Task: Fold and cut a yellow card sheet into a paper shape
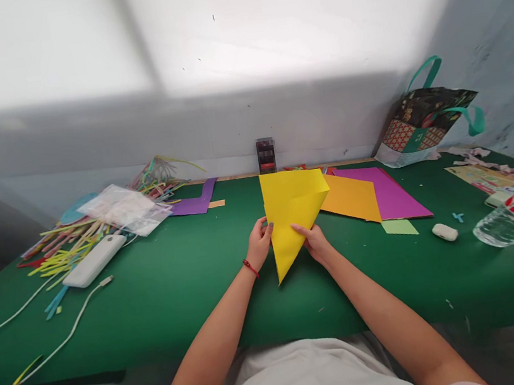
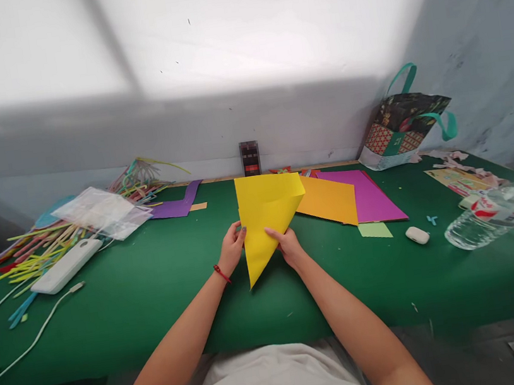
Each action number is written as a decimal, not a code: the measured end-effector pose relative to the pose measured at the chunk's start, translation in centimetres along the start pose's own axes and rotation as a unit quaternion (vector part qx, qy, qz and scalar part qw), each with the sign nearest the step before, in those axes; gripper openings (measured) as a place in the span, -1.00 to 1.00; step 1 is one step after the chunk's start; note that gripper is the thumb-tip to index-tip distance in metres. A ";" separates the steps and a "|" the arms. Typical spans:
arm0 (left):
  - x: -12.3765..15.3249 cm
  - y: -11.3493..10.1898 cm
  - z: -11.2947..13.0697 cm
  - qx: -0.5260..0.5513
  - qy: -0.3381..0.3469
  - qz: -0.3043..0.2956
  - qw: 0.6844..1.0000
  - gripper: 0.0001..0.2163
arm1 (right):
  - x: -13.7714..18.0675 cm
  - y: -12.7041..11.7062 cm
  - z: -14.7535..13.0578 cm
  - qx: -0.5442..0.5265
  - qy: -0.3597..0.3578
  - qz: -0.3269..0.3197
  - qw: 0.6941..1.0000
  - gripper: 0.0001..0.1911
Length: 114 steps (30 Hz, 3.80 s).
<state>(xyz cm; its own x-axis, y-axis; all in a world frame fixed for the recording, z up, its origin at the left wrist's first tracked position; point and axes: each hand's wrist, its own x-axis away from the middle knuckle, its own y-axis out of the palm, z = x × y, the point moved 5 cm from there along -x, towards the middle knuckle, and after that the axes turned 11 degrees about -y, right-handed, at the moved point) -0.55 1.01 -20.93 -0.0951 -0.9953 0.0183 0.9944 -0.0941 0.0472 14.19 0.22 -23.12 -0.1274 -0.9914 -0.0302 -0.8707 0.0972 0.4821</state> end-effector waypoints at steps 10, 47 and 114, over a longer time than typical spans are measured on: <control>1.2 3.4 -2.1 0.081 -0.165 -0.171 0.968 -0.62 | -1.1 -1.8 -1.9 -0.041 -0.062 0.102 0.992 -0.58; 0.3 1.5 -2.8 -0.209 -0.034 -0.019 0.977 -0.68 | -0.8 -2.2 -0.5 0.021 -0.044 0.129 0.991 -0.59; 0.3 -0.1 -0.1 -0.070 -0.028 0.027 0.997 -0.61 | 0.4 0.4 0.1 0.042 0.004 -0.052 0.998 -0.55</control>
<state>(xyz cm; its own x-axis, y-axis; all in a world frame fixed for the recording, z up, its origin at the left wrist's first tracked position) -0.68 0.70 -21.00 -0.0391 -0.9966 0.0722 0.9944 -0.0459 -0.0952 13.73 -0.09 -23.01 -0.0310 -0.9971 -0.0690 -0.9158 0.0007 0.4015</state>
